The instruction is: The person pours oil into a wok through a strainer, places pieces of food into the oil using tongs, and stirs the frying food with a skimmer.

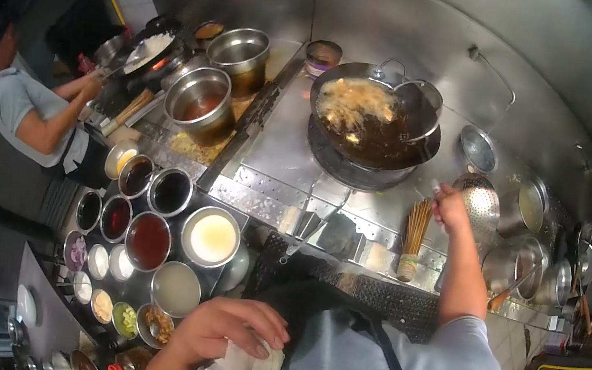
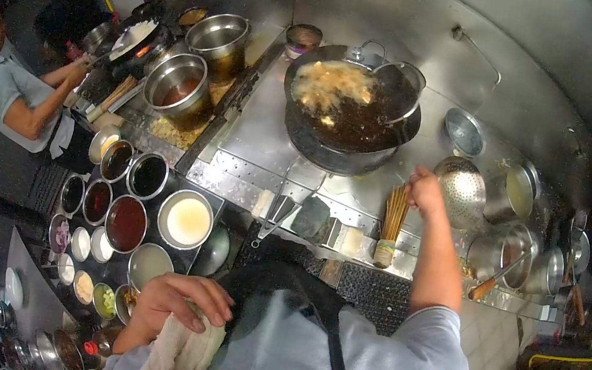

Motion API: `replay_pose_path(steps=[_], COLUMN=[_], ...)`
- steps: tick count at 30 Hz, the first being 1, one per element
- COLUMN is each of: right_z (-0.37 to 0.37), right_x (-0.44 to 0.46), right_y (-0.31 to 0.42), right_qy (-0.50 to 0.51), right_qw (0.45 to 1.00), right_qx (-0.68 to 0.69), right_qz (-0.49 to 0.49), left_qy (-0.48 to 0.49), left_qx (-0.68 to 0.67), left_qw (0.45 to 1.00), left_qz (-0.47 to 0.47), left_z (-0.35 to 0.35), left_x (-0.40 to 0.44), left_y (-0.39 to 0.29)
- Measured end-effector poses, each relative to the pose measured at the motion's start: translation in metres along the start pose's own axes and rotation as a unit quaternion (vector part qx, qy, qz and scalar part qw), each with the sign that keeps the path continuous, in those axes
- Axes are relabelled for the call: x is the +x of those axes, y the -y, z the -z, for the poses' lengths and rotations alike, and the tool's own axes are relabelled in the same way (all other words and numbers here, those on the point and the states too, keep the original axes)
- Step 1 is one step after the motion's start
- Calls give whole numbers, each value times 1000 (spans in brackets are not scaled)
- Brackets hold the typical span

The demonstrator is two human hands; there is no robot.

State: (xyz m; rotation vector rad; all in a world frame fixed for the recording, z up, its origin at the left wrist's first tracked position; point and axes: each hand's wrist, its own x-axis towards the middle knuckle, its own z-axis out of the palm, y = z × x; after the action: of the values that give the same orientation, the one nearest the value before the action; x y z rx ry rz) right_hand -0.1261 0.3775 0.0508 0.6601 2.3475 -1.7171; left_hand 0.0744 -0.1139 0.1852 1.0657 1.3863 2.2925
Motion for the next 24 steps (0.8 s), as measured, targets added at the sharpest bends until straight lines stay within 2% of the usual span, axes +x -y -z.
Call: replay_pose_path(steps=[3,7,10,16,19,22,24], right_z=[-26,-47,-35,-12,-4,2,3], right_x=[-1,-22,-36,-55,-69,-68,-69], right_y=[-9,-6,-17,-36,-24,-23,-21], right_qy=[98,132,127,65,28,11,-16], right_qw=[990,962,963,987,999,993,988], right_qx=[99,232,238,150,11,-78,-125], right_qz=[-35,-50,-13,4,34,89,89], left_qy=[-12,-25,-35,-49,-39,-37,-38], left_qx=[-19,-25,-30,-53,-54,-63,-66], left_qw=[1000,999,999,997,998,997,997], left_qz=[6,9,7,8,9,17,23], left_z=[-4,-10,-11,-16,-15,-17,-17], left_x=[-3,-7,-12,-16,-16,-13,-13], left_y=[4,1,1,4,5,5,5])
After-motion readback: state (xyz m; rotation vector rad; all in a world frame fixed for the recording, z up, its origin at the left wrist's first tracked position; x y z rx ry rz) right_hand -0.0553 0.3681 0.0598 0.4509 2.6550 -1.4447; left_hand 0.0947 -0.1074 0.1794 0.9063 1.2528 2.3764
